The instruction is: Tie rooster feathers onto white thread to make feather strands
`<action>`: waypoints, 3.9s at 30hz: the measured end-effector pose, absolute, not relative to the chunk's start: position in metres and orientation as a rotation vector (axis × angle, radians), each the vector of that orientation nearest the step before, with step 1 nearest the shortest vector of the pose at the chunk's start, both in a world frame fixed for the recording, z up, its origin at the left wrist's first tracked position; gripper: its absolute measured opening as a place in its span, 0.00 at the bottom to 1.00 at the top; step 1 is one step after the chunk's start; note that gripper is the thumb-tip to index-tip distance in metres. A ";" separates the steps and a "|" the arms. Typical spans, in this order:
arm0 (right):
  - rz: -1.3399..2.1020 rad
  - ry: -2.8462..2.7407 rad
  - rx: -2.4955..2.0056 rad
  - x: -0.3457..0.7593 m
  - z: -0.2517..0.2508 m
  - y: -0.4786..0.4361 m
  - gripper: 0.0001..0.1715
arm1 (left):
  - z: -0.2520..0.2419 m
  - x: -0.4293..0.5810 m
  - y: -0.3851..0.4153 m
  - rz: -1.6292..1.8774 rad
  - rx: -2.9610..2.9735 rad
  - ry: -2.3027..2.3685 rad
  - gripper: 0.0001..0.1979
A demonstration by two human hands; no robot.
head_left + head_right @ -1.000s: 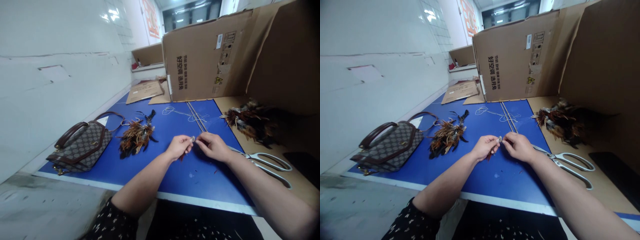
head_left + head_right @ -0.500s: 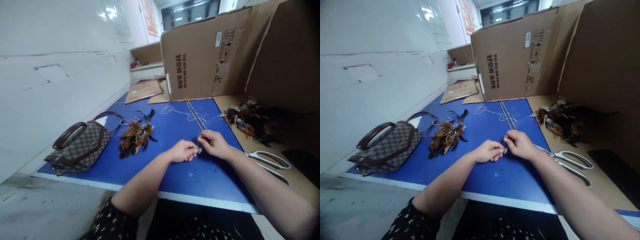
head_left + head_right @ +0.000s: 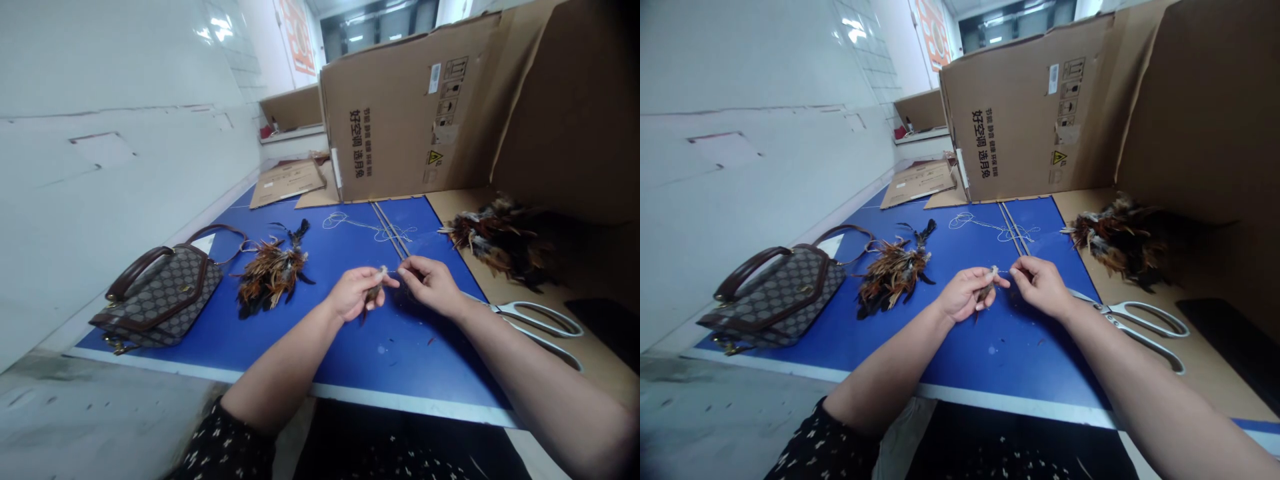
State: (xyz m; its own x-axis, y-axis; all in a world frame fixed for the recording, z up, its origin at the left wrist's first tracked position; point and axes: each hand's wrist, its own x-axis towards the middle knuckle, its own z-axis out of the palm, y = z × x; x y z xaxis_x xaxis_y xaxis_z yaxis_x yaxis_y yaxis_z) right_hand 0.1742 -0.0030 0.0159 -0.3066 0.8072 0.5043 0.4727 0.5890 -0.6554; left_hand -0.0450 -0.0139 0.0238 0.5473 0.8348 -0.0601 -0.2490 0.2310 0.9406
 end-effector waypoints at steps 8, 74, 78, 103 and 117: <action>0.428 -2.080 -0.922 0.170 0.018 -0.009 0.10 | 0.007 -0.045 -0.002 0.902 0.975 0.768 0.17; 0.505 -2.193 -0.917 0.157 0.004 -0.006 0.18 | -0.006 -0.034 -0.008 0.982 1.823 1.231 0.13; 0.457 -2.260 -0.941 0.161 0.007 -0.006 0.16 | -0.007 -0.035 -0.006 0.946 2.187 1.211 0.11; 0.450 -2.118 -0.970 0.146 0.005 -0.018 0.09 | -0.004 -0.026 -0.018 1.329 1.739 1.195 0.15; 0.394 -1.972 -1.030 0.149 0.004 -0.022 0.09 | -0.006 -0.025 -0.001 1.280 0.864 0.815 0.14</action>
State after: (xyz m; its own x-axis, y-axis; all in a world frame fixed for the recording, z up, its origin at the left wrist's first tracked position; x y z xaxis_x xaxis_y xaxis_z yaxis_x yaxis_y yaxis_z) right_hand 0.1487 -0.0217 0.0040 -0.2955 0.7855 0.5438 0.5162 0.6102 -0.6009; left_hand -0.0253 -0.0006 -0.0056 0.1131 0.9930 -0.0335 -0.4504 0.0813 0.8891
